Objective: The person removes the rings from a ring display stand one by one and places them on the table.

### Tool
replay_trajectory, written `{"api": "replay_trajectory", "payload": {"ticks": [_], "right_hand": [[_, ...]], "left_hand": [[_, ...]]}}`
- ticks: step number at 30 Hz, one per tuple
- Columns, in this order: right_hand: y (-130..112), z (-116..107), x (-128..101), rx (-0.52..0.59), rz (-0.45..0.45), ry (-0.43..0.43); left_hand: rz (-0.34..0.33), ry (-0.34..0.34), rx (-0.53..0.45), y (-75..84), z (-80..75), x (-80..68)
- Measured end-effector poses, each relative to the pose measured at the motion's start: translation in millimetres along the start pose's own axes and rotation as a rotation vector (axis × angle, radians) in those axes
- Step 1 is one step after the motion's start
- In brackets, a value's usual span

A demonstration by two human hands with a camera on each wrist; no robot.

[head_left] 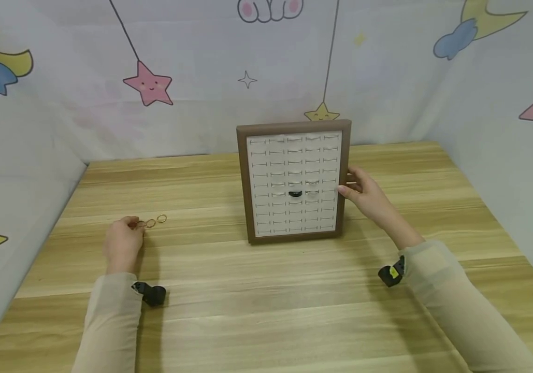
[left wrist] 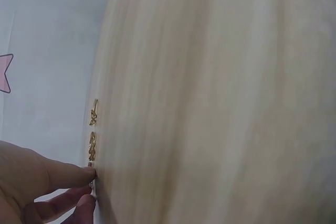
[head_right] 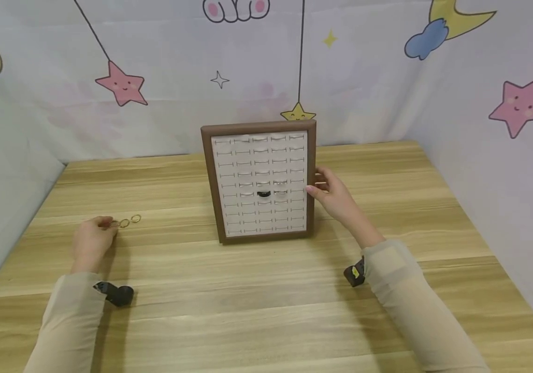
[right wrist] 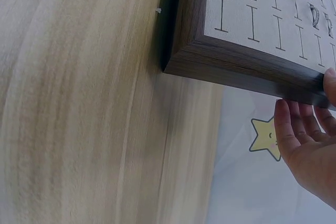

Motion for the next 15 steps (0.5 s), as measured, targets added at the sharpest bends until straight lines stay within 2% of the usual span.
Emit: {"api": "replay_trajectory", "payload": {"ticks": [4, 8, 13, 15], "right_hand": [[0, 1, 0, 0.002, -0.003, 0.000], [-1, 0, 0, -0.002, -0.004, 0.002], [0, 0, 0, 0.001, -0.006, 0.007], [0, 0, 0, 0.006, -0.009, 0.009]], "left_hand": [[-0.008, 0.003, -0.002, 0.0, -1.0, -0.1], [0.027, 0.036, -0.015, 6.0, -3.1, -1.8], [0.089, 0.082, -0.060, 24.0, -6.9, -4.8], [0.113, 0.100, -0.105, 34.8, -9.3, -6.4]]}}
Point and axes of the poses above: each hand's wrist, its own x-axis towards the middle knuckle, its own z-axis out of the palm, y = z × x, the point moved 5 cm from there along x, towards the middle knuckle, and after that the axes turned 10 degrees about y, right-handed, at the moved point
